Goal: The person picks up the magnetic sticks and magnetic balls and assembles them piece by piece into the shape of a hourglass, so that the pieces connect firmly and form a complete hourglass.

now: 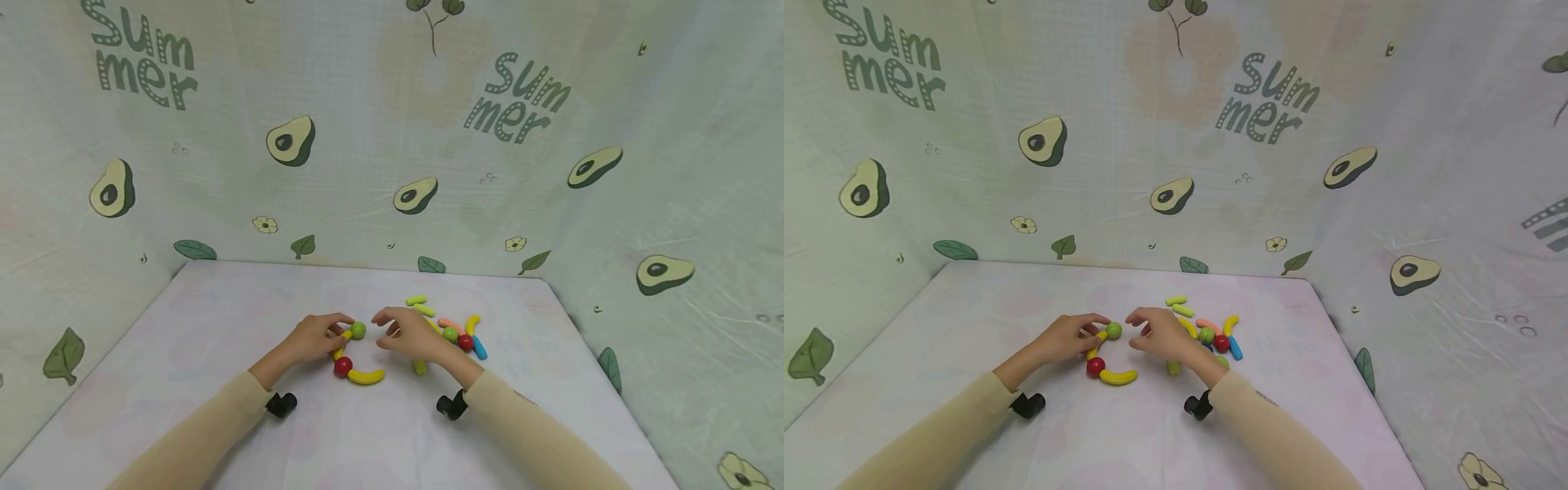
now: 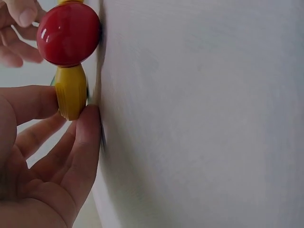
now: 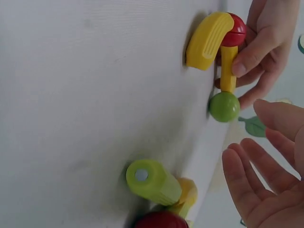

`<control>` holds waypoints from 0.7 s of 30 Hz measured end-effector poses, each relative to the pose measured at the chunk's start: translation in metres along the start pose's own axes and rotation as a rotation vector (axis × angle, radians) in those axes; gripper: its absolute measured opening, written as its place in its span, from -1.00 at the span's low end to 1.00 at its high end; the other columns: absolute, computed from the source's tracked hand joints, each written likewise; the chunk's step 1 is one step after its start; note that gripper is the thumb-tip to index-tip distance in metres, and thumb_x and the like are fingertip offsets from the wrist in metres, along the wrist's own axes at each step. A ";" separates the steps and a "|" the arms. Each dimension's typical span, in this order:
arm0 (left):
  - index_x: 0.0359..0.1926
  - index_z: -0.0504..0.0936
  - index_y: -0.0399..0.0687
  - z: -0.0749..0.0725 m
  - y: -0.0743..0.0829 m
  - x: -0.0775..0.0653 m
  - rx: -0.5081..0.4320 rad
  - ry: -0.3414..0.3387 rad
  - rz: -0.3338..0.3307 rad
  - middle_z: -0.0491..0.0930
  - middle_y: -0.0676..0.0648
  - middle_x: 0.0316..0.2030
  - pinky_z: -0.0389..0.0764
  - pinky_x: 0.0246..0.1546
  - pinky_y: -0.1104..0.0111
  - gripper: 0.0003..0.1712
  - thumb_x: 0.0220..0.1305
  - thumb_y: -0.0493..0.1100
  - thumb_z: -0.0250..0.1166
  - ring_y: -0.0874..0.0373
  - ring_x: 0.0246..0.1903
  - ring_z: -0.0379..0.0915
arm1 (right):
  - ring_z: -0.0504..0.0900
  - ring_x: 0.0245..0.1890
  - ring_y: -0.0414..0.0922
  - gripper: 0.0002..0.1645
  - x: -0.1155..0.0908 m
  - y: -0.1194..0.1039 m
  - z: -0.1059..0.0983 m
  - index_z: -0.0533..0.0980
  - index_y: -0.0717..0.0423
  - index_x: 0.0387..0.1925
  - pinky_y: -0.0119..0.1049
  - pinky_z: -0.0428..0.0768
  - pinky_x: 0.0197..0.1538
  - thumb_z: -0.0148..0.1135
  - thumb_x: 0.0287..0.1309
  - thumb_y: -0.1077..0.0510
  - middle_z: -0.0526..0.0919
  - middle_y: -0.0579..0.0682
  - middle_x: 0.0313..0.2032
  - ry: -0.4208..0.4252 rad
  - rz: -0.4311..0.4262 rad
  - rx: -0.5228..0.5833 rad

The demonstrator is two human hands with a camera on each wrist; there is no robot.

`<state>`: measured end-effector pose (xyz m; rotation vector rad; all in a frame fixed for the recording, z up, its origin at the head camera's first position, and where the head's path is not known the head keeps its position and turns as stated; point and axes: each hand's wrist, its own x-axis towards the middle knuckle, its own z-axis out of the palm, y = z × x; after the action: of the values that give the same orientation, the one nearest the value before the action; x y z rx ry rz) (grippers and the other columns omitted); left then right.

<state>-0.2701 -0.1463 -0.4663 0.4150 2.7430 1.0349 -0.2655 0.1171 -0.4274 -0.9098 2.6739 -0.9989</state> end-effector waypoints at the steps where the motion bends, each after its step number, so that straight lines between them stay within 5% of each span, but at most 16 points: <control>1: 0.31 0.65 0.17 0.000 0.000 0.000 0.002 0.001 -0.002 0.74 -0.08 0.02 0.76 -0.12 0.25 -0.53 0.42 -0.14 0.40 0.11 -0.16 0.66 | 0.72 -0.01 0.01 -0.53 -0.004 0.001 -0.003 0.59 0.16 0.24 -0.21 0.75 0.04 0.46 0.35 0.19 0.71 0.16 0.17 0.004 -0.003 -0.006; 14: 0.33 0.64 0.15 0.001 0.002 0.001 0.016 0.009 0.003 0.73 -0.09 0.04 0.75 -0.12 0.26 -0.52 0.42 -0.16 0.39 0.10 -0.13 0.66 | 0.72 0.02 0.12 -0.51 -0.052 0.030 -0.039 0.61 0.19 0.22 -0.24 0.75 -0.04 0.50 0.28 0.24 0.70 0.15 0.17 0.062 0.041 -0.037; 21: 0.32 0.65 0.16 0.002 0.000 0.002 0.019 0.009 -0.002 0.73 -0.08 0.04 0.76 -0.13 0.27 -0.52 0.41 -0.16 0.39 0.10 -0.13 0.65 | 0.71 0.02 0.17 -0.51 -0.049 0.043 -0.043 0.60 0.24 0.23 0.00 0.76 0.03 0.48 0.29 0.28 0.69 0.18 0.17 0.071 -0.001 -0.111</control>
<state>-0.2713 -0.1448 -0.4676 0.4114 2.7623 1.0135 -0.2612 0.1954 -0.4250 -0.9124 2.8130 -0.9071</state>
